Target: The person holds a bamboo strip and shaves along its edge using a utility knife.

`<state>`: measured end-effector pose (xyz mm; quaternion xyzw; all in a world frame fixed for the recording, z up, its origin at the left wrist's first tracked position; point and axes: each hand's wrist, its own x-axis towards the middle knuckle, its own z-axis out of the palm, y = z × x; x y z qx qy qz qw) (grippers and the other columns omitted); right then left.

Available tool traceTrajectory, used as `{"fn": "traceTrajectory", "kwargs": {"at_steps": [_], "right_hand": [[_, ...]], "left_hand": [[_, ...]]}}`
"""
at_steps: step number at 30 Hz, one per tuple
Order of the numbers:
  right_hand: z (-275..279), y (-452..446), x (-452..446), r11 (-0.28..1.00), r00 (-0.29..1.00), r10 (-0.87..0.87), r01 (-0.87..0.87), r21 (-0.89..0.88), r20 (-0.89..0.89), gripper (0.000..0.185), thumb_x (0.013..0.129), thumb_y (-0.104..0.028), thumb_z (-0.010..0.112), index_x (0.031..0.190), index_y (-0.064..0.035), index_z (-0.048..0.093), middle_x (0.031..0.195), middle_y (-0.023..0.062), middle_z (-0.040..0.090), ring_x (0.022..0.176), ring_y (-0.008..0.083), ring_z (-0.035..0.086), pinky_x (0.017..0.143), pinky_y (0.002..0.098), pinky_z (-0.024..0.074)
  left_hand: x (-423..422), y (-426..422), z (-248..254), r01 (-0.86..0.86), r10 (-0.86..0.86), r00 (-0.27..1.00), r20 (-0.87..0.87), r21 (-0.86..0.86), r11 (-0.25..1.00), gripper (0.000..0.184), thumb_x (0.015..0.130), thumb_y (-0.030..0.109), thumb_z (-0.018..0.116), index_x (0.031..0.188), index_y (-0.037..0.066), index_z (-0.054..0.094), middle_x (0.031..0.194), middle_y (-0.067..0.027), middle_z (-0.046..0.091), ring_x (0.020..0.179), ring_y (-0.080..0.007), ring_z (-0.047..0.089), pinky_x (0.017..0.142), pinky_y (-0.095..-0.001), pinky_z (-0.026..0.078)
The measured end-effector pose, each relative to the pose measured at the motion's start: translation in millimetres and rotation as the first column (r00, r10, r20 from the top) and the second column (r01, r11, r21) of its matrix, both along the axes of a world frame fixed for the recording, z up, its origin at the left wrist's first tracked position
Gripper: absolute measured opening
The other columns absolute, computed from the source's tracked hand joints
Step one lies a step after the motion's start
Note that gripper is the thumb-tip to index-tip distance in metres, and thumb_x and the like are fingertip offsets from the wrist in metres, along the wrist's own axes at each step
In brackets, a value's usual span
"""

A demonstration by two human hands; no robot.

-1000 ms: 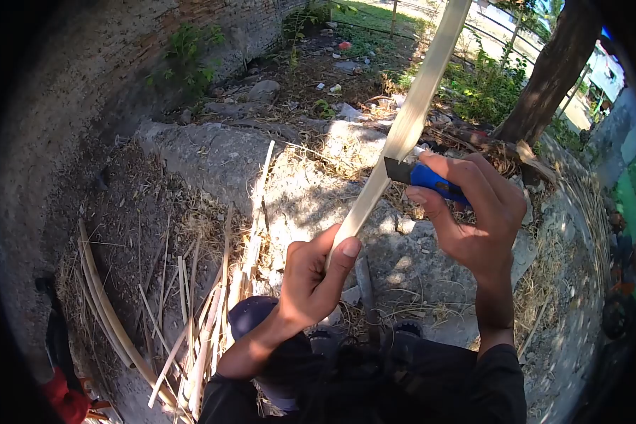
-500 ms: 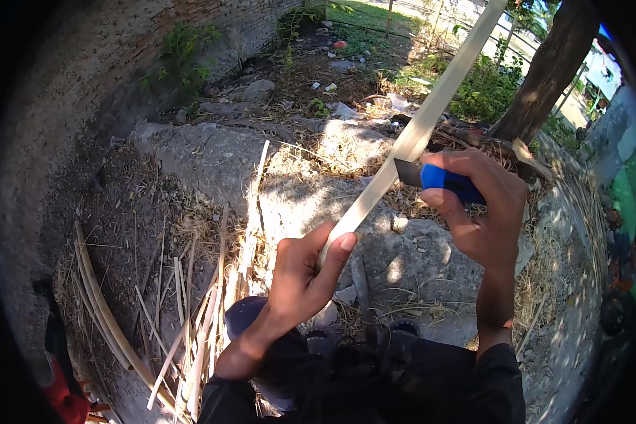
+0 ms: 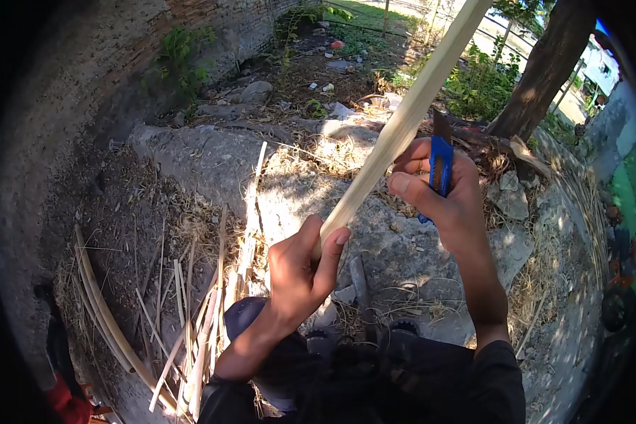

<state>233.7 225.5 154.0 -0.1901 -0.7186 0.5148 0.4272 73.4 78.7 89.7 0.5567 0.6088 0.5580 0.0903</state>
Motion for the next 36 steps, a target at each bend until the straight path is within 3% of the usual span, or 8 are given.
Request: {"fn": "traceTrajectory", "kwargs": {"at_steps": [9,19,25,27,31,34,36], "right_hand": [[-2.5,5.1,2.0,0.988,0.989,0.112,-0.121,-0.098,-0.094,0.019,0.094,-0.014,0.079,0.098,0.0041,0.072,0.089,0.0124,0.076,0.084,0.0164,0.075,0.077,0.0295,0.0613],[-11.9,7.5,-0.4,0.992,0.99,0.067,-0.08,-0.102,-0.123,0.015,0.098,-0.009,0.074,0.102,0.0041,0.068,0.097,0.0154,0.076,0.088,0.0205,0.076,0.078,0.0327,0.0618],[0.3,3.5,1.2,0.968,0.972,0.206,-0.219,-0.124,-0.112,0.015,0.096,-0.008,0.075,0.101,0.0038,0.068,0.096,0.0148,0.076,0.088,0.0191,0.076,0.08,0.0296,0.0617],[-7.8,3.7,-3.2,0.997,0.994,0.077,-0.079,-0.016,-0.076,0.016,0.095,-0.01,0.077,0.102,0.0033,0.069,0.095,0.0138,0.077,0.087,0.0171,0.076,0.077,0.028,0.0611],[-17.4,10.9,-5.5,0.993,0.987,0.068,-0.081,-0.085,-0.147,0.019,0.094,-0.012,0.079,0.104,0.0029,0.071,0.095,0.0134,0.077,0.085,0.0144,0.075,0.075,0.0269,0.0608],[-16.4,4.3,-6.4,1.0,0.995,0.016,-0.018,-0.016,-0.095,0.017,0.095,-0.012,0.079,0.102,0.002,0.073,0.091,0.0113,0.077,0.081,0.0116,0.074,0.071,0.0246,0.0586],[-16.6,-1.3,-6.9,0.996,0.996,-0.075,0.074,0.045,0.041,0.015,0.095,-0.012,0.078,0.098,0.0016,0.073,0.084,0.0082,0.077,0.078,0.009,0.073,0.069,0.023,0.0556]], "left_hand": [[2.0,-0.1,1.8,-0.008,0.008,0.999,-0.035,-0.003,1.0,0.028,0.103,0.014,0.067,0.082,0.002,0.053,0.052,-0.0054,0.048,0.042,-0.0118,0.044,0.042,-0.0315,0.033],[4.2,-2.1,3.2,0.068,-0.063,0.997,0.051,-0.105,0.992,0.027,0.106,0.018,0.063,0.086,0.002,0.055,0.051,-0.0071,0.049,0.041,-0.015,0.046,0.042,-0.0337,0.033],[3.4,1.3,-3.5,0.076,-0.069,0.99,0.125,-0.055,0.996,0.028,0.108,0.019,0.059,0.087,0.001,0.055,0.051,-0.0059,0.047,0.043,-0.0114,0.044,0.043,-0.0341,0.032],[4.6,1.7,-3.8,0.092,-0.08,0.988,0.131,-0.088,0.992,0.028,0.108,0.019,0.059,0.087,0.0,0.054,0.051,-0.0062,0.046,0.043,-0.0113,0.043,0.043,-0.0345,0.031],[3.7,1.5,-0.7,0.159,-0.135,0.981,0.142,-0.179,0.971,0.026,0.108,0.02,0.059,0.092,0.0,0.055,0.051,-0.0079,0.045,0.042,-0.0156,0.042,0.044,-0.0368,0.031],[1.9,2.3,0.5,0.192,-0.156,0.972,0.173,-0.215,0.958,0.026,0.108,0.024,0.059,0.099,0.0,0.056,0.053,-0.009,0.047,0.043,-0.0204,0.044,0.046,-0.0396,0.032],[1.5,2.5,2.3,0.168,-0.137,0.979,0.148,-0.223,0.96,0.026,0.108,0.025,0.058,0.102,0.0,0.056,0.054,-0.0097,0.048,0.044,-0.0214,0.045,0.047,-0.04,0.033]]}}
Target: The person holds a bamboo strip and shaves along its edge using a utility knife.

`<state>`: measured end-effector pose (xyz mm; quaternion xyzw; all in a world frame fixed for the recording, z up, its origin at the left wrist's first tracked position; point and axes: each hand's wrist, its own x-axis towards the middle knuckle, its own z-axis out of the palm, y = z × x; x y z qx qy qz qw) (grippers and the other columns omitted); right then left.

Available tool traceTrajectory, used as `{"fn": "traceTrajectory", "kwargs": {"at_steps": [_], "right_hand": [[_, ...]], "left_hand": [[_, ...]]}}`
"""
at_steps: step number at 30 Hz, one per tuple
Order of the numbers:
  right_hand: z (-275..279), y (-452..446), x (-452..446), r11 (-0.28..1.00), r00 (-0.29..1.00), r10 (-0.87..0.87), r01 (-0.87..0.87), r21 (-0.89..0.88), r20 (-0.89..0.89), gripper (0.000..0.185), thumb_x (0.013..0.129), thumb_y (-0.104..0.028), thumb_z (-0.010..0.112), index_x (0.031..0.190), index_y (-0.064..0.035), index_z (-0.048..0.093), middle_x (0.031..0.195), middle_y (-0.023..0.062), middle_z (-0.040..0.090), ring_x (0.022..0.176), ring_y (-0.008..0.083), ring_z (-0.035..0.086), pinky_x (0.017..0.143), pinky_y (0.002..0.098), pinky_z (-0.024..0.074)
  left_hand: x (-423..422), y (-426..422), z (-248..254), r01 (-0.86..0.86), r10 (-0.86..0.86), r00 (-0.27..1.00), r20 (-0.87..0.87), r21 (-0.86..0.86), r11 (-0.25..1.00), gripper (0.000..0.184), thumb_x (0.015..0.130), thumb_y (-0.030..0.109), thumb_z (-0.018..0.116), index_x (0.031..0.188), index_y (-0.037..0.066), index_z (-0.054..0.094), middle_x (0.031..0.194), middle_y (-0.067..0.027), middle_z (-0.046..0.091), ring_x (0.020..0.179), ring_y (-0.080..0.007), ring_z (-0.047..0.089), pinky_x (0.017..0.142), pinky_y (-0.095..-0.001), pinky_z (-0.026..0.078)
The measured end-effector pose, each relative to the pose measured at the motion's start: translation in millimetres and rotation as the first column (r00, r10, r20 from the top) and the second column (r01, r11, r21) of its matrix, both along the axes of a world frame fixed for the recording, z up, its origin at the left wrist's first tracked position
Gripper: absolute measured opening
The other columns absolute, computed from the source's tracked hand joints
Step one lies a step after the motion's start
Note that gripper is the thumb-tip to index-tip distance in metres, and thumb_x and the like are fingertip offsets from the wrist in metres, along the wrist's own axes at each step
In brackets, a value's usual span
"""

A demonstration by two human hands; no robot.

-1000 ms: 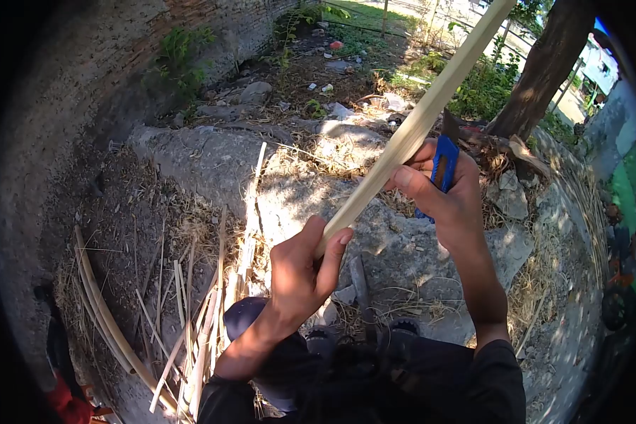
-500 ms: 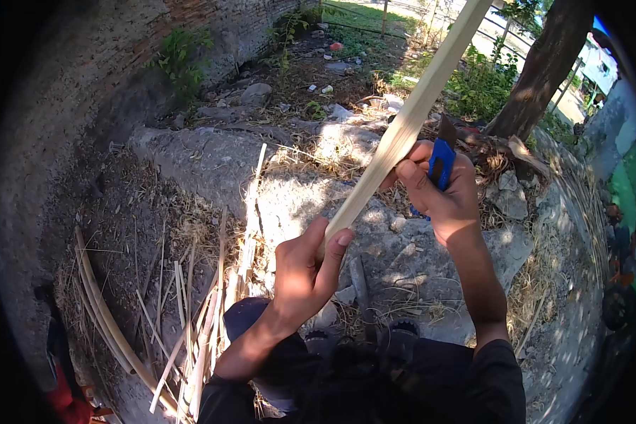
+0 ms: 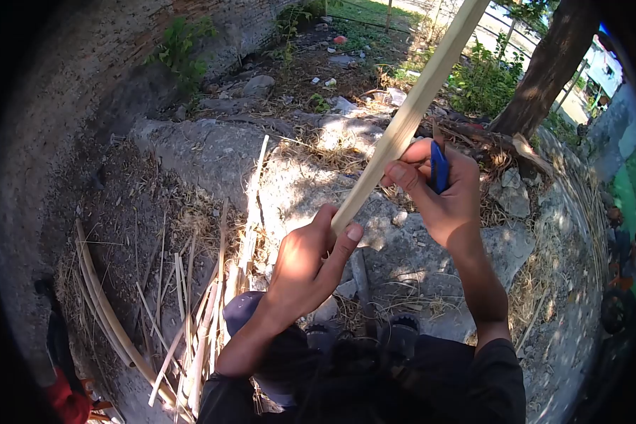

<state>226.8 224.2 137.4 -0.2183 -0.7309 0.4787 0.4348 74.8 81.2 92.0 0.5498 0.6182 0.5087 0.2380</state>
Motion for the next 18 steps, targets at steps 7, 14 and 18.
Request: {"fn": "traceTrajectory", "kwargs": {"at_steps": [7,14,18], "right_hand": [[-8.7,-14.4,-13.5,0.998,0.994,-0.001,-0.005,0.057,0.108,0.014,0.094,-0.011,0.078,0.098,0.0026,0.075,0.082,0.0082,0.078,0.078,0.0091,0.073,0.069,0.0253,0.0559],[0.8,-16.3,-15.4,0.985,0.988,0.156,-0.156,0.067,0.002,0.014,0.097,-0.008,0.073,0.099,0.0055,0.074,0.087,0.0122,0.078,0.085,0.0146,0.076,0.077,0.0286,0.0596],[1.4,-16.0,-13.0,0.969,0.97,0.236,-0.23,-0.086,0.059,0.018,0.099,-0.008,0.07,0.11,0.0063,0.07,0.091,0.0124,0.076,0.083,0.0144,0.074,0.073,0.0276,0.0577]], "left_hand": [[-6.7,0.4,-3.4,0.074,-0.069,0.963,0.259,-0.012,0.997,0.028,0.113,0.025,0.05,0.123,0.001,0.06,0.061,-0.0014,0.047,0.056,-0.0069,0.042,0.051,-0.0304,0.035],[-9.8,-7.2,5.8,0.294,-0.251,0.8,0.545,0.008,0.956,0.045,0.115,0.029,0.041,0.15,0.002,0.049,0.069,0.0066,0.041,0.056,-0.0031,0.036,0.051,-0.0232,0.033],[-10.4,-10.5,2.4,0.323,-0.305,0.713,0.632,0.091,0.942,0.043,0.115,0.03,0.042,0.145,0.001,0.051,0.069,0.0075,0.038,0.055,-0.0026,0.034,0.049,-0.0227,0.03]]}}
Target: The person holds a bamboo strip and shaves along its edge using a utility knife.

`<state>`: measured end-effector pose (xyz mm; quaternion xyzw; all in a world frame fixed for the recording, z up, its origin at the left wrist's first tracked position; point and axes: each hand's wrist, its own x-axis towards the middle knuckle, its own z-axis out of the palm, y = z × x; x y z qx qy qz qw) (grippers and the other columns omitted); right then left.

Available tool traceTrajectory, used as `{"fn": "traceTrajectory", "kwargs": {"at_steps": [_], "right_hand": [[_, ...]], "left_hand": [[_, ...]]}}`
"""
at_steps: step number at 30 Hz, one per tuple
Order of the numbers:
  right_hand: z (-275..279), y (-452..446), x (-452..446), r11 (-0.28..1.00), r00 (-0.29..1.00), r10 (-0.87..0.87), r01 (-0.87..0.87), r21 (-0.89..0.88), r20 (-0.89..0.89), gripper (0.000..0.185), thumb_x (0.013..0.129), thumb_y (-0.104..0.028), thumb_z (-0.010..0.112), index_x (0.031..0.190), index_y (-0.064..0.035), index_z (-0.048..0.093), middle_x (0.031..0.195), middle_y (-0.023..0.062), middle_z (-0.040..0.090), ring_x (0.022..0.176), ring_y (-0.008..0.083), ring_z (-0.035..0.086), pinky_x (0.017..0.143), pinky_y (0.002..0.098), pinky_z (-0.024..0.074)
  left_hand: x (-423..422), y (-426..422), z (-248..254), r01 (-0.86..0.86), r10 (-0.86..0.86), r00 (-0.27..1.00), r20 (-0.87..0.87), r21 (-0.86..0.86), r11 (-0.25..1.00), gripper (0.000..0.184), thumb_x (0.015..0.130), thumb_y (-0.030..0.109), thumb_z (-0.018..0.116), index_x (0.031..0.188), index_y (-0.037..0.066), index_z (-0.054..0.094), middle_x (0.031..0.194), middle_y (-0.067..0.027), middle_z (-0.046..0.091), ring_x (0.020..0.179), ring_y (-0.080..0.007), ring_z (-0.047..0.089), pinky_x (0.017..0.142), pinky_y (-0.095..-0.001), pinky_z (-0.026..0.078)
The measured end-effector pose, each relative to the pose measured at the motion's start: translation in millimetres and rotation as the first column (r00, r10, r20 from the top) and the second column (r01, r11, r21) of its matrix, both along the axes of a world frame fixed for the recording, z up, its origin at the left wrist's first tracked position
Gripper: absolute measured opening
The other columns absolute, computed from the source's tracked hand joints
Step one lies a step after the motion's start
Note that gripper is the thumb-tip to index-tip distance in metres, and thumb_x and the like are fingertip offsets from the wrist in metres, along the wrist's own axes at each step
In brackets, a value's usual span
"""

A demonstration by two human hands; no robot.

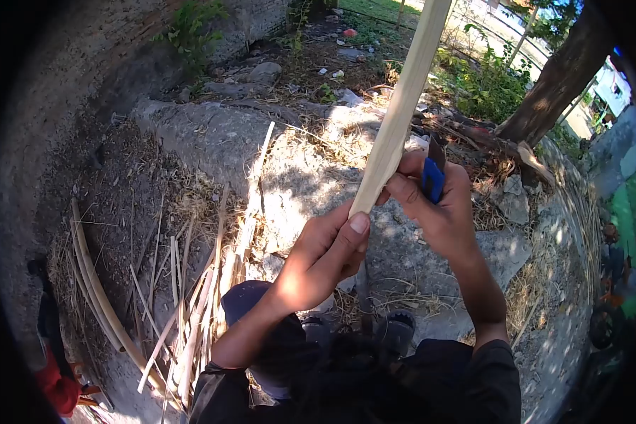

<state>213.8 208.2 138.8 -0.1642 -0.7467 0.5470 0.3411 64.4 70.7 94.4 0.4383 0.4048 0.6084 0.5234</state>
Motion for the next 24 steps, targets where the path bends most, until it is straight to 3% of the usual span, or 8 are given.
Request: {"fn": "traceTrajectory", "kwargs": {"at_steps": [2,4,7,8,11,13,16,24], "right_hand": [[1.2,0.5,1.5,0.992,0.995,0.099,-0.1,-0.076,-0.025,0.027,0.1,-0.011,0.067,0.121,0.0048,0.06,0.094,0.0103,0.071,0.076,0.0112,0.067,0.066,0.0254,0.052],[1.0,1.0,3.6,0.977,0.981,0.179,-0.185,-0.101,-0.07,0.035,0.1,-0.013,0.065,0.128,0.0033,0.052,0.097,0.0085,0.066,0.07,0.0085,0.061,0.061,0.0238,0.0472],[-2.4,-1.5,9.5,0.917,0.945,0.281,-0.317,-0.244,-0.169,0.039,0.103,-0.019,0.061,0.127,-0.0051,0.034,0.102,0.0065,0.052,0.062,0.0051,0.037,0.057,0.0237,0.0369],[-1.7,-4.6,9.8,0.915,0.944,0.286,-0.321,-0.246,-0.165,0.039,0.103,-0.019,0.061,0.127,-0.0051,0.034,0.102,0.0065,0.052,0.062,0.0051,0.037,0.057,0.0237,0.0369],[-1.3,-7.2,10.6,0.97,0.987,0.158,-0.162,-0.183,-0.04,0.033,0.104,-0.019,0.062,0.124,-0.0025,0.042,0.095,0.0062,0.056,0.062,0.0072,0.043,0.057,0.0256,0.0376],[-5.1,-2.2,12.3,0.952,0.994,-0.004,-0.03,0.304,0.11,0.023,0.104,-0.019,0.064,0.112,0.0004,0.055,0.083,0.0063,0.06,0.061,0.012,0.052,0.057,0.0291,0.0414],[7.6,-13.7,7.8,0.871,0.986,-0.114,0.041,0.489,0.122,0.018,0.102,-0.017,0.067,0.1,0.0009,0.064,0.074,0.0082,0.062,0.062,0.0183,0.06,0.058,0.0321,0.0453],[-3.7,-22.7,-1.8,0.684,0.971,-0.239,0.17,0.709,-0.001,0.014,0.098,-0.014,0.07,0.1,-0.0005,0.066,0.08,0.0122,0.068,0.065,0.0281,0.069,0.056,0.0355,0.0498]], "left_hand": [[-4.1,-2.8,1.8,0.035,-0.033,0.998,0.052,-0.041,0.999,0.033,0.115,0.037,0.04,0.104,0.007,0.05,0.066,0.0064,0.038,0.049,-0.002,0.031,0.045,-0.0216,0.024],[-0.6,-2.5,12.8,-0.025,0.026,0.999,0.044,-0.037,0.999,0.031,0.114,0.036,0.041,0.105,0.007,0.05,0.065,0.007,0.037,0.049,-0.0016,0.03,0.045,-0.0216,0.023],[0.0,5.2,1.5,-0.118,0.12,0.992,-0.035,0.056,0.991,0.028,0.114,0.033,0.043,0.108,0.007,0.049,0.065,0.008,0.037,0.048,-0.001,0.029,0.045,-0.0216,0.023],[-0.5,6.7,-4.0,-0.141,0.157,0.982,-0.101,0.147,0.979,0.026,0.114,0.032,0.044,0.111,0.006,0.049,0.065,0.0083,0.037,0.049,-0.0007,0.029,0.045,-0.0216,0.023],[-3.3,-1.3,0.8,-0.162,0.166,0.978,-0.129,0.042,0.986,0.027,0.113,0.027,0.048,0.117,0.002,0.056,0.066,0.0033,0.045,0.055,-0.0072,0.037,0.051,-0.0307,0.032],[-3.5,-1.2,-5.7,-0.205,0.203,0.958,-0.204,0.011,0.979,0.023,0.111,0.023,0.053,0.112,0.0,0.055,0.06,-0.0049,0.044,0.053,-0.0128,0.042,0.052,-0.0358,0.034],[-2.4,-3.0,1.7,-0.217,0.242,0.936,-0.254,0.125,0.968,0.022,0.108,0.022,0.056,0.108,0.0,0.055,0.06,-0.0073,0.046,0.05,-0.0167,0.041,0.051,-0.0369,0.033],[-0.3,0.2,-4.5,-0.312,0.479,0.746,-0.464,0.392,0.865,0.036,0.097,0.024,0.077,0.103,-0.003,0.056,0.057,-0.0045,0.049,0.048,-0.0129,0.047,0.045,-0.0311,0.038]]}}
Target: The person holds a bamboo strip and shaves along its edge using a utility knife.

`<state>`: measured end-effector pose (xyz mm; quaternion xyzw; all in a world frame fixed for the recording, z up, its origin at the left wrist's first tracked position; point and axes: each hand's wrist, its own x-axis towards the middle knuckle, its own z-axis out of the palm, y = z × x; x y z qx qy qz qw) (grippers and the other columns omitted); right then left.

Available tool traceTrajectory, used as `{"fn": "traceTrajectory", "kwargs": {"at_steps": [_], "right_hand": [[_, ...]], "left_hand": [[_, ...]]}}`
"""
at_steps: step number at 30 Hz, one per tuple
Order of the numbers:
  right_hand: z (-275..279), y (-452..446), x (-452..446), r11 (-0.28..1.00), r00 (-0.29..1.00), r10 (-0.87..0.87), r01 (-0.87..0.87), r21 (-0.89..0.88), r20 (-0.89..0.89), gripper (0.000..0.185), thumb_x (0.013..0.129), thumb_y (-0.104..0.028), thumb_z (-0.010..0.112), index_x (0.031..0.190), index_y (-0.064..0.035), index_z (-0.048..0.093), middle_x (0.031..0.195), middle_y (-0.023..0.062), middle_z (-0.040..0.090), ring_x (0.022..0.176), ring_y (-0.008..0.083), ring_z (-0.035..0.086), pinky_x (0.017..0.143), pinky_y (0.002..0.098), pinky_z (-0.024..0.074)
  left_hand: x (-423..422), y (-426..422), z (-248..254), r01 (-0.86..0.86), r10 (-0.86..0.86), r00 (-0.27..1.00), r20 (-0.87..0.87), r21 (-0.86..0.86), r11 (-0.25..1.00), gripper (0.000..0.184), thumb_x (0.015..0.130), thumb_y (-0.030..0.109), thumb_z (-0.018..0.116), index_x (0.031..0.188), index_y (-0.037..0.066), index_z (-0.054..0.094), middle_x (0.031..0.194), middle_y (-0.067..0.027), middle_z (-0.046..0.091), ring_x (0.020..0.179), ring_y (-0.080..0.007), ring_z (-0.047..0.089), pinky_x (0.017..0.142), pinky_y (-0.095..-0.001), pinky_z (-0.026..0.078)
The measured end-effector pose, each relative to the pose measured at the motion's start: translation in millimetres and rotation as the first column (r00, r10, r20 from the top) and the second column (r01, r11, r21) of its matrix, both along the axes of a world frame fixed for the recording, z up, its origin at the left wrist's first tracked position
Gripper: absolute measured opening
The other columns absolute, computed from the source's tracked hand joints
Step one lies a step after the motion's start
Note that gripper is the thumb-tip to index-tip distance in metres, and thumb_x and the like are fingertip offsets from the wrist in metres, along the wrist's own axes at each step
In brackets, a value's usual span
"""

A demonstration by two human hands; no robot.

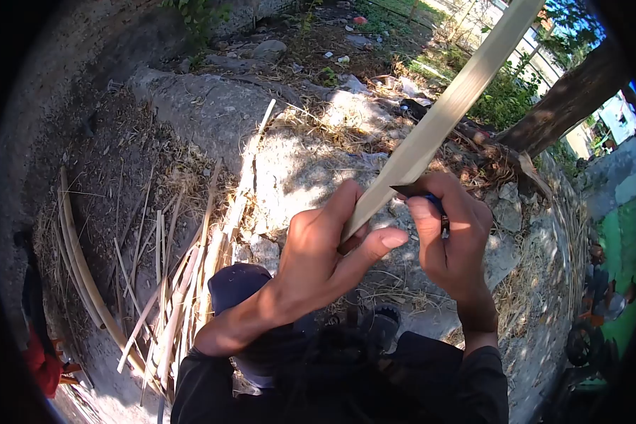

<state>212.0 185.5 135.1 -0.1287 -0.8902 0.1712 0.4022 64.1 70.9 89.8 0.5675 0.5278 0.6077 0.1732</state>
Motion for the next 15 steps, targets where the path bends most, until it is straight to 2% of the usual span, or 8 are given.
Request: {"fn": "traceTrajectory", "kwargs": {"at_steps": [4,9,12,15], "right_hand": [[-5.8,-3.2,-1.7,0.991,0.999,-0.042,0.04,0.127,0.017,0.013,0.098,-0.014,0.07,0.099,-0.0017,0.066,0.081,0.0102,0.069,0.062,0.0277,0.069,0.053,0.0367,0.0497],[-6.1,-10.5,-5.9,0.994,0.997,-0.034,0.027,0.11,0.067,0.013,0.098,-0.014,0.07,0.097,-0.0025,0.065,0.082,0.0095,0.069,0.061,0.028,0.068,0.052,0.0367,0.0491],[-6.7,-9.6,-7.7,0.995,0.997,-0.03,0.022,0.094,0.078,0.012,0.097,-0.013,0.07,0.097,-0.0025,0.065,0.082,0.0089,0.069,0.06,0.0271,0.067,0.051,0.037,0.0484],[-12.3,-6.2,-10.2,0.995,1.0,-0.027,0.028,0.097,-0.01,0.012,0.095,-0.011,0.072,0.096,-0.0018,0.065,0.081,0.0086,0.069,0.059,0.026,0.066,0.05,0.0373,0.0485]], "left_hand": [[1.7,0.3,2.6,-0.068,0.068,0.997,-0.024,-0.019,0.997,0.039,0.095,0.028,0.08,0.101,-0.003,0.057,0.056,-0.0047,0.05,0.046,-0.0147,0.05,0.044,-0.031,0.04],[-3.5,0.0,-0.7,-0.176,0.174,0.973,-0.153,0.001,0.984,0.035,0.095,0.027,0.079,0.099,-0.001,0.058,0.059,-0.0101,0.057,0.048,-0.027,0.061,0.046,-0.036,0.046],[-5.7,-0.1,0.6,-0.143,0.141,0.984,-0.107,-0.007,0.99,0.035,0.096,0.028,0.079,0.097,0.0,0.058,0.062,-0.0117,0.06,0.051,-0.0302,0.064,0.046,-0.0372,0.047],[-5.0,-2.6,1.5,-0.134,0.127,0.986,-0.106,-0.062,0.989,0.034,0.097,0.029,0.077,0.097,0.001,0.058,0.062,-0.0125,0.06,0.052,-0.0326,0.064,0.047,-0.0375,0.047]]}}
